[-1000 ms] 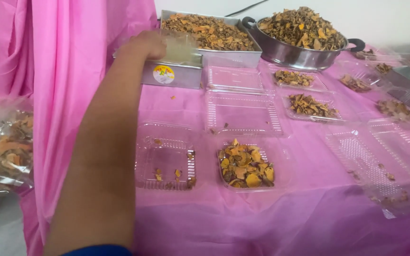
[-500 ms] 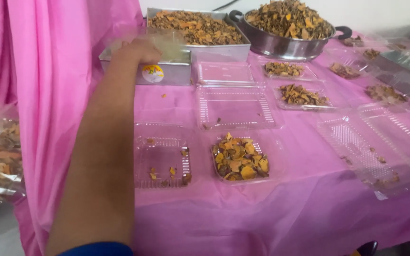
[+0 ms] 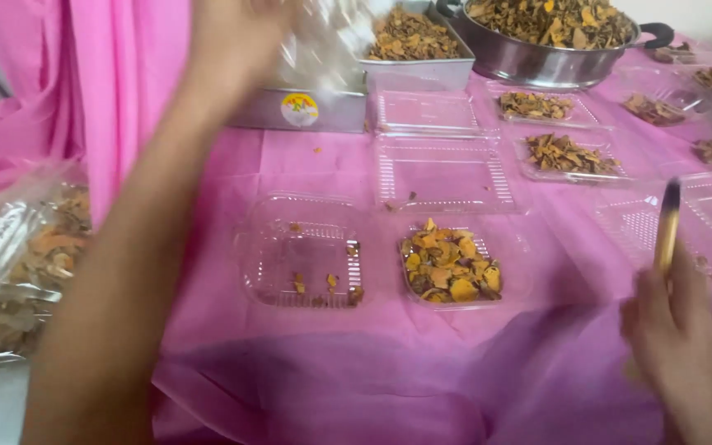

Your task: Sorting and packaging dried tea leaves into small plastic containers using hands and a brush.

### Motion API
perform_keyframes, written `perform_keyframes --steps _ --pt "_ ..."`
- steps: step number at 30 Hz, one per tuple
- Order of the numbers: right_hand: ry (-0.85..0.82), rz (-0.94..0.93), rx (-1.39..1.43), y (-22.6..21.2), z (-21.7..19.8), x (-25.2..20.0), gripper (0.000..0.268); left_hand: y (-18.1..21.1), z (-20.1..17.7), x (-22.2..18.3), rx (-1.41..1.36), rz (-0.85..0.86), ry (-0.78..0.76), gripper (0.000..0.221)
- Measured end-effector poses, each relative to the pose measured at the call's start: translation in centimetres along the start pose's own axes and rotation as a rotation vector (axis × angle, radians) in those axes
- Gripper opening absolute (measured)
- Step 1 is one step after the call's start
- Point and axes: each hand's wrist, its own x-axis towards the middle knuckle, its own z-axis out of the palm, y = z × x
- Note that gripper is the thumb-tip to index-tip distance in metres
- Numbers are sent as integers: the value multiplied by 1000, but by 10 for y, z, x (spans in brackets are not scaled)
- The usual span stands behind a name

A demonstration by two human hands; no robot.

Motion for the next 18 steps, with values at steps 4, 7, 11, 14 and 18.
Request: perform_keyframes --steps 4,7,11,14,18 --pt "-97 -126 -117 -57 28 51 70 134 -69 -104 -516 149 -250 47" --pt "11 -486 -343 9 77 129 66 157 -76 -163 -508 134 -346 53" --pt "149 -761 -334 4 64 104 27 171 -78 -217 -841 8 -323 51" --pt "173 -752 -120 -25 47 66 20 173 -77 -235 -747 15 -332 53" --pt "-30 -837 95 -92 13 -13 29 182 -69 -247 -777 23 -318 53"
